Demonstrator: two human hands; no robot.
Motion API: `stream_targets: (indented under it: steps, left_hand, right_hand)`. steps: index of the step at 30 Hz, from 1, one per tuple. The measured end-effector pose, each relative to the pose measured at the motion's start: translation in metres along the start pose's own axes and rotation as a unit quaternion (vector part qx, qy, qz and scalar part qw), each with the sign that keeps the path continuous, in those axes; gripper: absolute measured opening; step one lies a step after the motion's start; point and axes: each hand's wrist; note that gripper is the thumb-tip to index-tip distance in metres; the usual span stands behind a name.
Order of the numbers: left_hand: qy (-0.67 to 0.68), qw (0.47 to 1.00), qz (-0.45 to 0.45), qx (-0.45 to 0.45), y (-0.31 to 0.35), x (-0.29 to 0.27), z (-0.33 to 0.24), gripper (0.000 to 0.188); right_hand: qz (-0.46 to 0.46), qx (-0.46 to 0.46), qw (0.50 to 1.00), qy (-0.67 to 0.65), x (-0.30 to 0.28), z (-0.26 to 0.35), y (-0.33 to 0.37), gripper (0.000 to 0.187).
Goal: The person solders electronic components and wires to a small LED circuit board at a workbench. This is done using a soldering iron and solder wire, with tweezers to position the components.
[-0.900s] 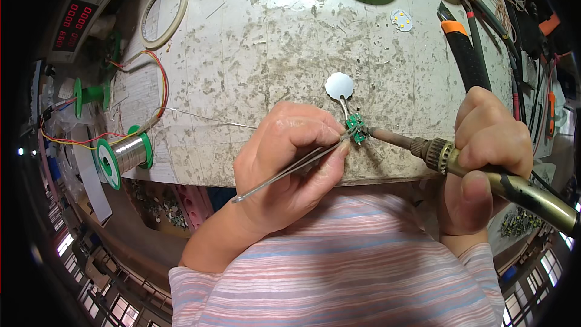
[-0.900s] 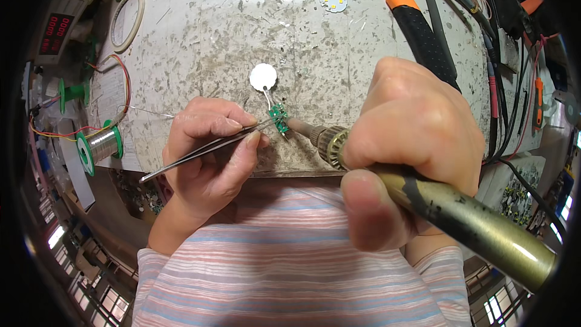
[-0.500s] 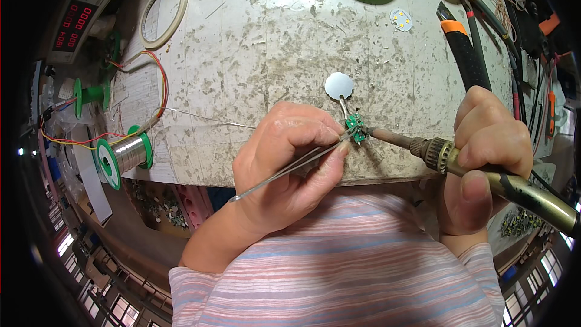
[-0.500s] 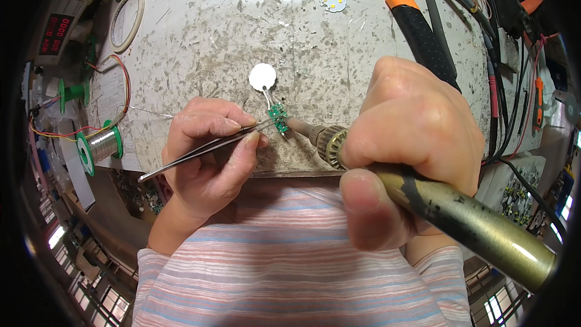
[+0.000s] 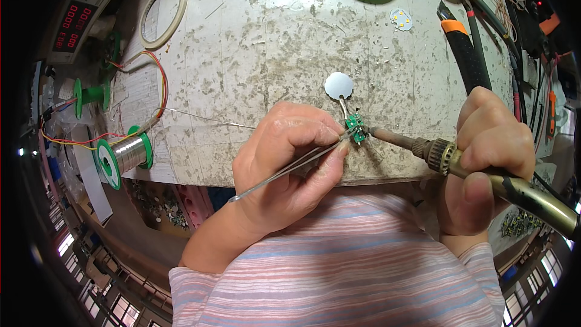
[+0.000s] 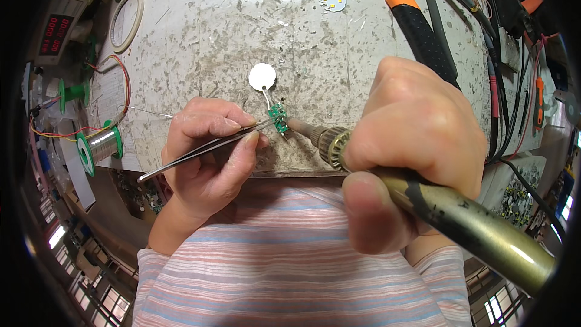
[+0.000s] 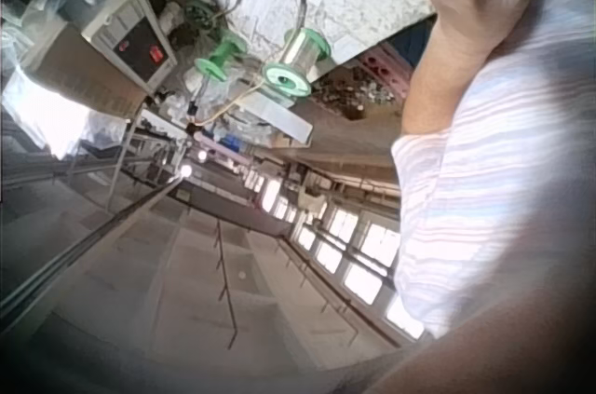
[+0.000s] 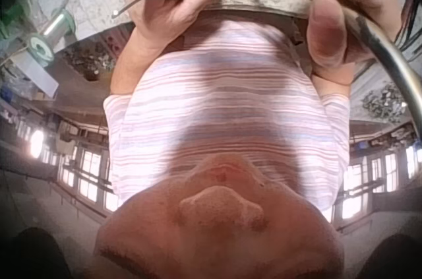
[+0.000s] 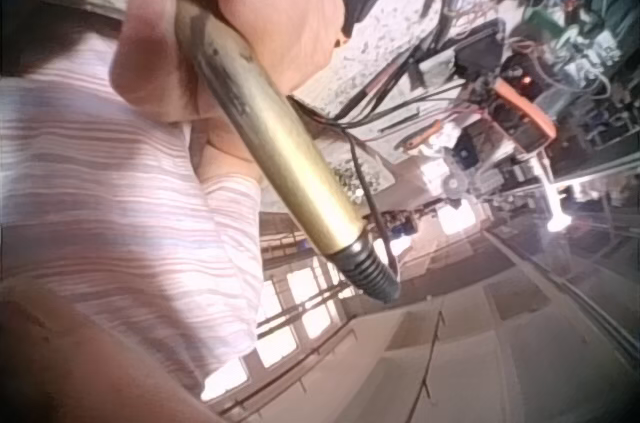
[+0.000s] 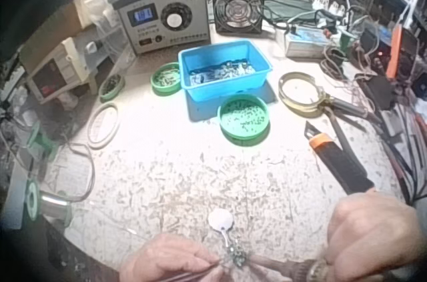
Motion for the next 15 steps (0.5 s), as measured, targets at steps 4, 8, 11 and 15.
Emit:
stream_targets:
  steps: [4,8,11,15]
  left_hand:
    - [0.002,1.000,0.001,-0.003,-0.0002,-0.0001,-0.0003,0.033]
    - [0.006,1.000,0.000,-0.005,0.0002,0.0001,0.0000,0.033]
    - [0.005,1.000,0.002,-0.002,-0.0003,-0.0002,0.0004,0.033]
    - [0.010,1.000,0.002,-0.007,0.0005,0.0000,0.0001,0.032]
  right_hand:
    - [-0.023,0.009,1.000,-0.002,0.0025,0.0010,0.0012,0.048]
    - [-0.019,0.004,1.000,0.001,0.0033,0.0003,0.0009,0.048]
    - [-0.018,0.010,1.000,0.007,0.0037,0.0007,0.0013,0.048]
    - [-0.022,0.013,1.000,0.006,0.0045,0.0009,0.0013,0.048]
Point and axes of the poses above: each hand's wrist, its own y-axis away from the middle knuckle, its own x-axis out of the palm, z = x × y, and after that the axes turned 2 degrees about z, right-handed
